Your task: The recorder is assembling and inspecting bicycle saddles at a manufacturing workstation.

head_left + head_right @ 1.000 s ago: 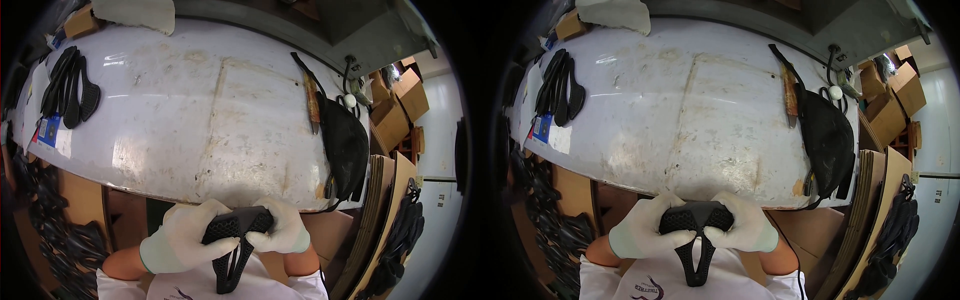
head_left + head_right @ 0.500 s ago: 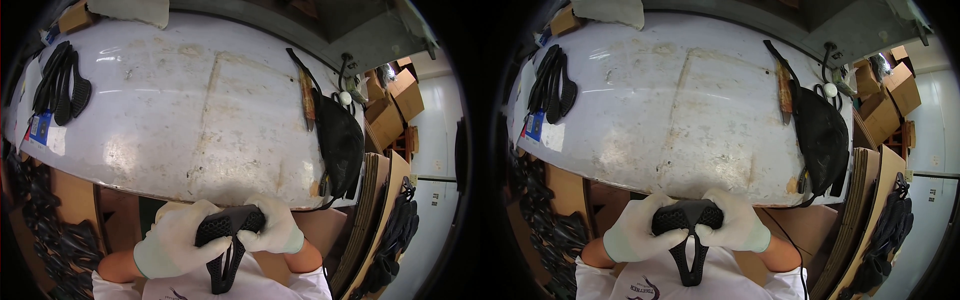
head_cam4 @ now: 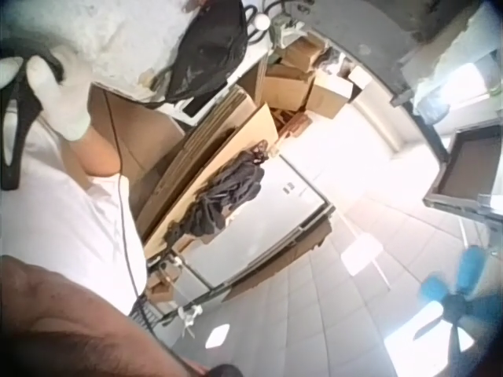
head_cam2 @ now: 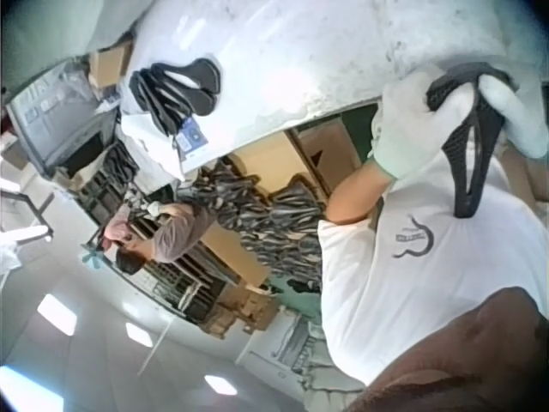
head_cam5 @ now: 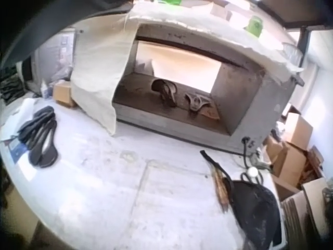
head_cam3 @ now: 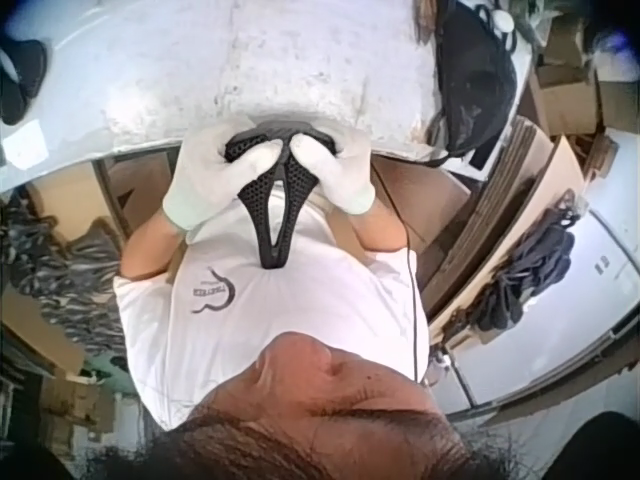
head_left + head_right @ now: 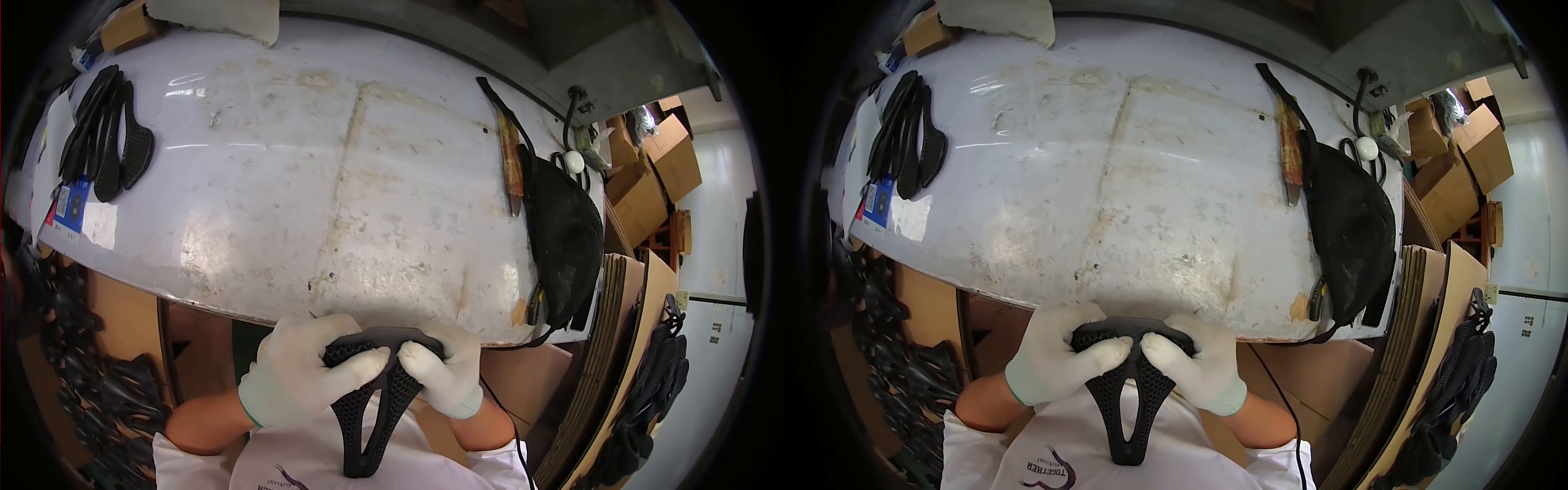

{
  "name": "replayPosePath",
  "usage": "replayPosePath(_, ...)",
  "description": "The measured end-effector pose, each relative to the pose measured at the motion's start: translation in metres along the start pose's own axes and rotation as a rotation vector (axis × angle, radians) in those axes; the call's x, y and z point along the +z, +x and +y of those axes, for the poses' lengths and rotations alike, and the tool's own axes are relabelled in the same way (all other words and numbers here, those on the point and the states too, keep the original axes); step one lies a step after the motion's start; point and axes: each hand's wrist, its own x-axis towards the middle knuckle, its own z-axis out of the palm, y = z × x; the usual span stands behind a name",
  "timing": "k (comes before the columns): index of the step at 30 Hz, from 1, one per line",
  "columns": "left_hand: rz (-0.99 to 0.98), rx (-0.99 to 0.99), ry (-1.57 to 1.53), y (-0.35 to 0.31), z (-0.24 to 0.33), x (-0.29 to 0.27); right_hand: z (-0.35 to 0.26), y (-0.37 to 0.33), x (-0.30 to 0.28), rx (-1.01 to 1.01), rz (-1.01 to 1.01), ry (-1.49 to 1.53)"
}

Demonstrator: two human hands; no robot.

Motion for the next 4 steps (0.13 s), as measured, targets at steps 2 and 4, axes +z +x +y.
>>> replayPosePath(2, 0.059, -0.047, -0.08, 0.001, -0.005, 0.002, 0.005, 0.004, -0.001, -0.009, 0.006, -0.026)
replayPosePath(4, 0.045, -0.032, -0.103, 0.002, -0.005, -0.001, 0.024, 0.008, -0.003, -0.14, -0.053, 0.151)
